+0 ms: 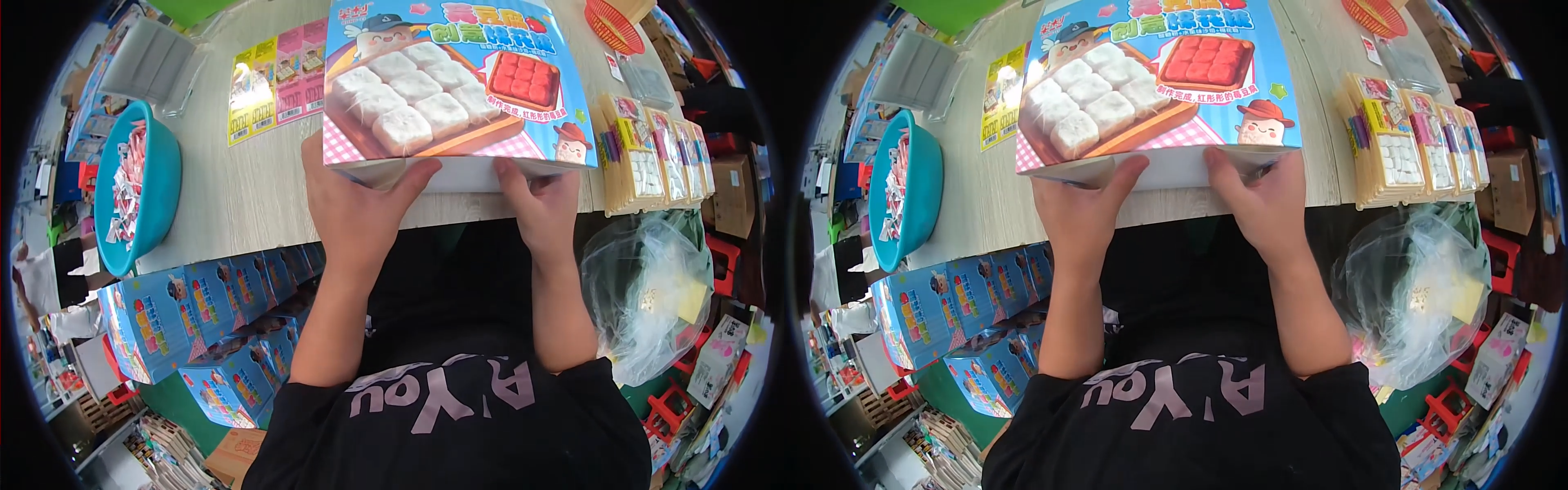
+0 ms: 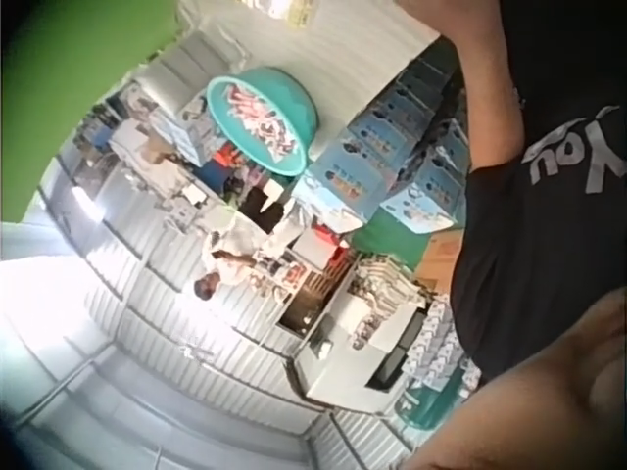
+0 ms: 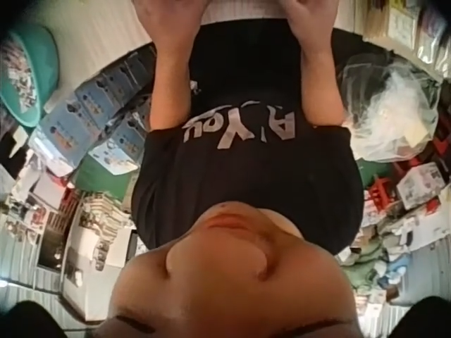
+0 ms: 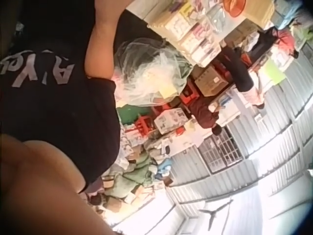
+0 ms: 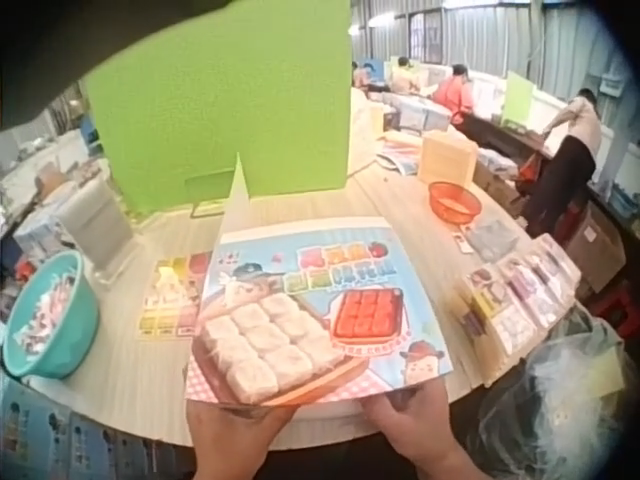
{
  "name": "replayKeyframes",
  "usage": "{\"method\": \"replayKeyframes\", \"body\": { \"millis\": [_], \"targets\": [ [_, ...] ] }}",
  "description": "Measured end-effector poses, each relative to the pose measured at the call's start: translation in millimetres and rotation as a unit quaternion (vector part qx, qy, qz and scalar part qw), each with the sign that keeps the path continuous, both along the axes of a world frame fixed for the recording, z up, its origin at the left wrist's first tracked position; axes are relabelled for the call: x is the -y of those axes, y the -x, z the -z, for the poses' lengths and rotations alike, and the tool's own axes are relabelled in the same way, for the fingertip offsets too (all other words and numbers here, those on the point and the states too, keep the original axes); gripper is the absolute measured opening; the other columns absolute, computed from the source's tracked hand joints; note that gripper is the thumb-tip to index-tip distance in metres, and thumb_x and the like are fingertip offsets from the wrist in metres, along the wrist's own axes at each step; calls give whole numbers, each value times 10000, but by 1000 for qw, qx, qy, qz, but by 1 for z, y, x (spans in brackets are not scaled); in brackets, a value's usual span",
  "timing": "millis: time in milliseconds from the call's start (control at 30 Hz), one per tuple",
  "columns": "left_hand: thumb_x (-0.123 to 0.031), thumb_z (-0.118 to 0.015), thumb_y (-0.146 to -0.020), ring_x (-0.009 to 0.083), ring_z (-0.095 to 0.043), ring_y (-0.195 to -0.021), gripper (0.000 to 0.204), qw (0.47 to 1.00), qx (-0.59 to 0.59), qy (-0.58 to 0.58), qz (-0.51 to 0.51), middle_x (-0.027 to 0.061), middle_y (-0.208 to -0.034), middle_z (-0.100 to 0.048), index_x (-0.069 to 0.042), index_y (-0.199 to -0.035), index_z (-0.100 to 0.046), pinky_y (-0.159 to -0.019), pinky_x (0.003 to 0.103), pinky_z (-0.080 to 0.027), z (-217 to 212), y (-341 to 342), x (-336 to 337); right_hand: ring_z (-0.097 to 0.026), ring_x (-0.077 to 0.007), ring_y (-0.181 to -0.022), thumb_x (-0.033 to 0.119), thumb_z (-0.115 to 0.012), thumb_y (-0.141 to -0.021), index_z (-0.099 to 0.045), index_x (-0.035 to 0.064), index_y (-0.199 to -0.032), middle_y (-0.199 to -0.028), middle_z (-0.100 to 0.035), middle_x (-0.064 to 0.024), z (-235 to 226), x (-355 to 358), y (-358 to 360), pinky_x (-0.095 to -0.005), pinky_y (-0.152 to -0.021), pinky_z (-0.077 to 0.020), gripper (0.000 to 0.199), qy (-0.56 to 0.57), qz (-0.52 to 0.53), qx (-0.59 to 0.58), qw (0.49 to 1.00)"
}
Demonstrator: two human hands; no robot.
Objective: Assembling cardboard boxes and filling them with stacks of packaged marshmallow treats.
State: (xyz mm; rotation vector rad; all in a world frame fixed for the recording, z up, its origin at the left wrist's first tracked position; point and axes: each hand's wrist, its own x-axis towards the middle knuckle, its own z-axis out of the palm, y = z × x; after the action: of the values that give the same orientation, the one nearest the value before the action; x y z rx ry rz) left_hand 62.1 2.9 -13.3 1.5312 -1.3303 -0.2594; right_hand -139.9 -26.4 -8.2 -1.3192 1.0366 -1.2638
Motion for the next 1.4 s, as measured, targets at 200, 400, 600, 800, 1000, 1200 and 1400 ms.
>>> {"method": "replayKeyframes", "body": {
  "millis": [200, 400, 600, 800, 1000, 1200, 1400],
  "targets": [
    [-333, -957, -634, 336, -614, -1047, 793, 1000, -9, -13, 4, 142, -1126, -581, 3, -1226, -551, -851, 424, -511, -5, 1, 5, -590, -147, -1089, 105, -762, -864, -524, -20, -1272, -1209, -619, -82, -7, 8, 3, -317, -942, -471, 489, -25, -11, -58, 998],
    [-301, -955, -645, 332, -612, -1050, 764, 999, -46, 0, 18, 141, -1134, -569, 2, -1224, -560, -862, 419, -505, 0, 1, 4, -630, -149, -975, 130, -777, -828, -577, -30, -1156, -1074, -675, -97, -15, 7, -6, -327, -865, -509, 416, 22, 30, -59, 998],
    [-294, -937, -676, 338, -586, -1091, 741, 999, -32, -3, 0, 150, -1159, -542, 5, -1239, -559, -899, 438, -483, -6, 6, 3, -586, -162, -1116, 140, -795, -827, -524, -13, -1284, -1238, -607, -91, -8, 10, -5, -341, -968, -472, 552, 18, 35, -76, 996],
    [-233, -868, -748, 347, -481, -1259, 877, 996, -54, 54, 44, 201, -1317, -450, 36, -1411, -360, -1030, 429, -412, 11, 3, 2, -591, -161, -1086, 118, -776, -848, -509, -27, -1281, -1198, -614, -98, 0, 6, -1, -338, -950, -480, 529, 6, -7, -1, 1000],
    [-175, -785, -819, 308, -462, -1303, 855, 988, -93, -22, 124, 214, -1403, -414, 49, -1454, -258, -1086, 408, -377, -3, 1, -3, -601, -157, -1055, 91, -764, -853, -507, -43, -1274, -1172, -622, -108, 1, 3, -2, -332, -924, -495, 511, -4, -8, 14, 1000],
    [-162, -781, -859, 274, -482, -1270, 735, 979, -169, -3, 113, 183, -1342, -453, 46, -1398, -328, -1073, 402, -385, -2, 1, 0, -602, -157, -1058, 84, -777, -840, -505, -41, -1277, -1180, -621, -105, 3, 3, 2, -329, -929, -492, 529, -10, -21, 25, 999],
    [-200, -805, -845, 296, -482, -1278, 793, 991, -82, -3, 103, 203, -1350, -434, 59, -1408, -312, -1084, 402, -375, 4, -6, -3, -595, -171, -1102, 51, -812, -808, -483, -37, -1312, -1220, -606, -108, 3, 5, 13, -339, -959, -492, 608, -10, -83, 0, 996]
  ]
}}
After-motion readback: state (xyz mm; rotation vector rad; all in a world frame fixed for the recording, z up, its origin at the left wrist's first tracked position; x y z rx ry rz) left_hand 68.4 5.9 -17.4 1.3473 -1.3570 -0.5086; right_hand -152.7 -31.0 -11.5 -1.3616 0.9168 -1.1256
